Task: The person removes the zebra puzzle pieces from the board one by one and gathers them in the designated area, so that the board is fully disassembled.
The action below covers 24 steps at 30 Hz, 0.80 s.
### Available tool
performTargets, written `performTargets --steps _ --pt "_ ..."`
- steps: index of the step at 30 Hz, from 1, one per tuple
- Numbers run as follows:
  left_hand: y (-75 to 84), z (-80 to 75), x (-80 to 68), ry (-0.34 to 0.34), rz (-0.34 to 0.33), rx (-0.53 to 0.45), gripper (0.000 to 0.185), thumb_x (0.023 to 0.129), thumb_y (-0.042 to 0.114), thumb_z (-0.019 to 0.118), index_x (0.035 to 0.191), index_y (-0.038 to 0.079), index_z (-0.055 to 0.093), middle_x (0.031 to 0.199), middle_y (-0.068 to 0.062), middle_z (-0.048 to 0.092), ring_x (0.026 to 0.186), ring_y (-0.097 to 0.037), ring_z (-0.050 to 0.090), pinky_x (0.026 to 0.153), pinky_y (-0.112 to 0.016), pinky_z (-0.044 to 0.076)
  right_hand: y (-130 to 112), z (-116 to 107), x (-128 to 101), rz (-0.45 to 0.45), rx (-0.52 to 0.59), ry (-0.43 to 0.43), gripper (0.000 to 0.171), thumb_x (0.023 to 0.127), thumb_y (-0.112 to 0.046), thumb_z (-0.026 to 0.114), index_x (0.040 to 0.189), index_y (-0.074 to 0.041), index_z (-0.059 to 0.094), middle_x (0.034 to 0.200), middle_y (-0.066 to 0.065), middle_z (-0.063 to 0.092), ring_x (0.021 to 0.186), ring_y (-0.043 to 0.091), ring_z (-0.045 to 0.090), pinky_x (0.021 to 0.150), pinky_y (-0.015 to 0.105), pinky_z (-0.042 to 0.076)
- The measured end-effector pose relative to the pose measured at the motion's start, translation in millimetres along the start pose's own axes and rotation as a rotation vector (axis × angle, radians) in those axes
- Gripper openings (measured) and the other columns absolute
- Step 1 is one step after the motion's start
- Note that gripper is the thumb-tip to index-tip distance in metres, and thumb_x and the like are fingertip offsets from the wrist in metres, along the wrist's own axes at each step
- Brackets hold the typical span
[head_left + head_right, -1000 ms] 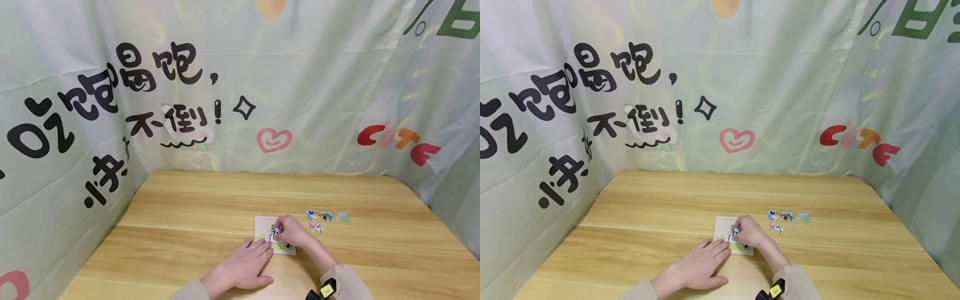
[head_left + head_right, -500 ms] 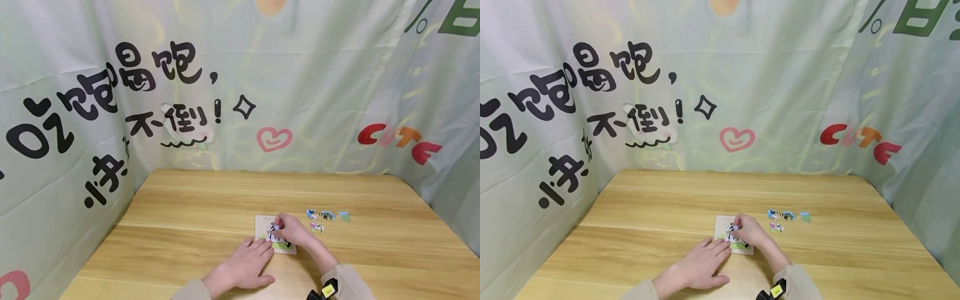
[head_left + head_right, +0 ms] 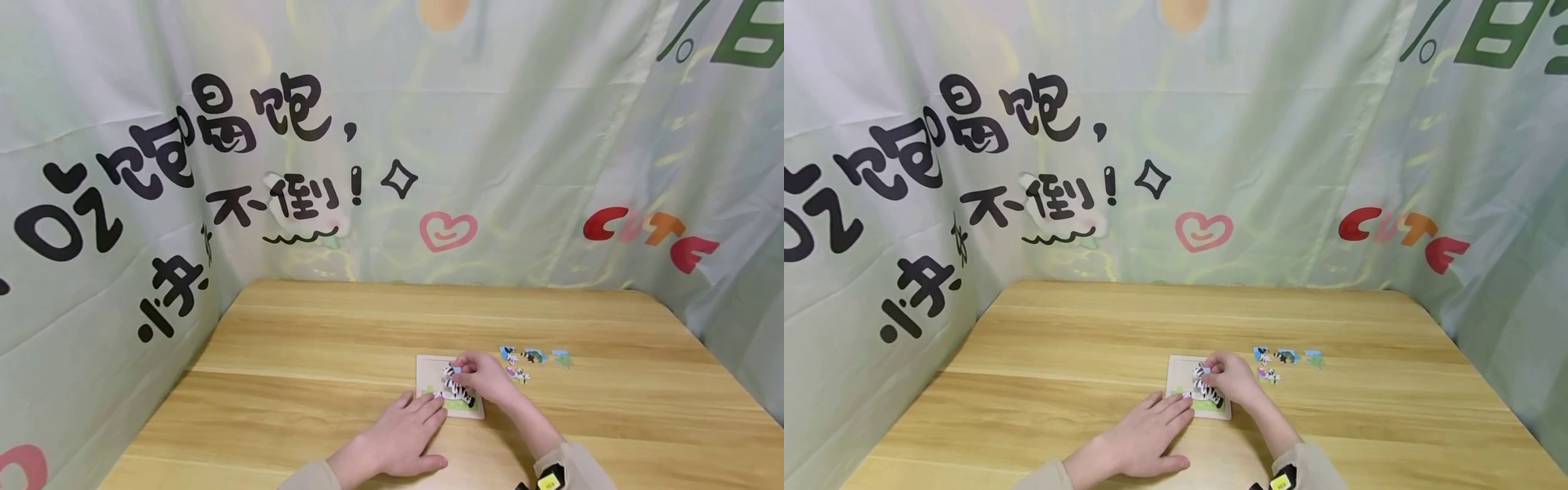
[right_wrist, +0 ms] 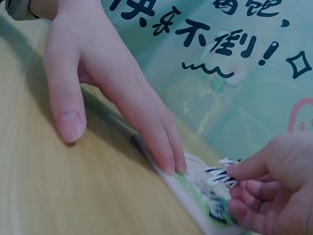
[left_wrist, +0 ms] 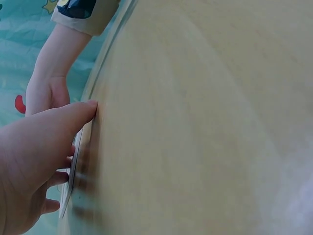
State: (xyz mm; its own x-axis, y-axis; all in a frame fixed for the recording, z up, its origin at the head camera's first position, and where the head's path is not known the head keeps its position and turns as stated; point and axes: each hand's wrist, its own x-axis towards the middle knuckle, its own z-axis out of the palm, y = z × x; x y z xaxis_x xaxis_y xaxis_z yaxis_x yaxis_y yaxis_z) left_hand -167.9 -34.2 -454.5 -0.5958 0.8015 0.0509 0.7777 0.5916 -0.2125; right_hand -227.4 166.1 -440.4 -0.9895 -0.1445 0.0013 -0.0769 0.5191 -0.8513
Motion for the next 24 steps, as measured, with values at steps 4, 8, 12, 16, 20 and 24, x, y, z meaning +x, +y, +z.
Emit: performTargets --steps 4,8,12,16,20,24 --pt "0.7 3.1 -1.2 0.004 0.003 -0.003 0.071 0.091 0.064 0.031 0.139 0.013 0.043 0.146 -0.003 0.036 0.133 -0.018 0.032 0.104 -0.041 0.031 9 -6 -4 -0.024 0.01 0.015 0.014 0.077 0.0 0.068 0.09 0.002 0.061 0.068 0.003 0.054 0.058 0.014 0.052 0.05 0.023 0.045" --pt "1.3 3.4 -2.3 0.006 0.003 0.002 0.072 0.091 0.064 0.029 0.139 0.013 0.042 0.146 -0.004 0.036 0.133 -0.018 0.032 0.104 -0.04 0.032 19 -18 -9 -0.01 0.022 0.044 0.014 0.076 0.001 0.069 0.088 0.002 0.061 0.068 0.003 0.055 0.059 0.016 0.054 0.052 0.025 0.049" --pt "2.0 2.6 -3.5 0.005 0.004 -0.002 0.072 0.091 0.064 0.029 0.14 0.013 0.042 0.146 -0.004 0.035 0.133 -0.018 0.032 0.104 -0.04 0.032 29 -37 -15 0.026 0.039 0.065 0.016 0.076 0.002 0.068 0.09 0.005 0.06 0.071 0.004 0.054 0.061 0.016 0.054 0.053 0.025 0.05" --pt "1.9 3.1 -3.9 0.01 0.007 -0.012 0.071 0.091 0.063 0.029 0.14 0.014 0.041 0.146 -0.004 0.035 0.133 -0.018 0.031 0.104 -0.04 0.031 39 -62 -21 0.037 0.038 0.061 0.022 0.078 0.002 0.067 0.095 0.011 0.057 0.074 0.005 0.055 0.062 0.015 0.053 0.054 0.026 0.05" --pt "0.7 4.3 -4.3 0.02 0.009 -0.021 0.07 0.091 0.063 0.031 0.14 0.014 0.041 0.146 -0.005 0.035 0.133 -0.019 0.031 0.105 -0.041 0.031 51 -86 -27 0.062 0.014 0.072 0.027 0.082 -0.001 0.065 0.101 0.015 0.055 0.078 0.005 0.057 0.063 0.014 0.053 0.055 0.026 0.05" --pt "-0.8 4.2 -5.0 0.012 0.006 -0.025 0.07 0.091 0.063 0.03 0.14 0.014 0.04 0.147 -0.004 0.034 0.134 -0.018 0.031 0.105 -0.041 0.031 62 -104 -33 0.112 0.011 0.087 0.031 0.085 -0.004 0.063 0.106 0.016 0.052 0.08 0.005 0.058 0.065 0.013 0.053 0.056 0.026 0.05"
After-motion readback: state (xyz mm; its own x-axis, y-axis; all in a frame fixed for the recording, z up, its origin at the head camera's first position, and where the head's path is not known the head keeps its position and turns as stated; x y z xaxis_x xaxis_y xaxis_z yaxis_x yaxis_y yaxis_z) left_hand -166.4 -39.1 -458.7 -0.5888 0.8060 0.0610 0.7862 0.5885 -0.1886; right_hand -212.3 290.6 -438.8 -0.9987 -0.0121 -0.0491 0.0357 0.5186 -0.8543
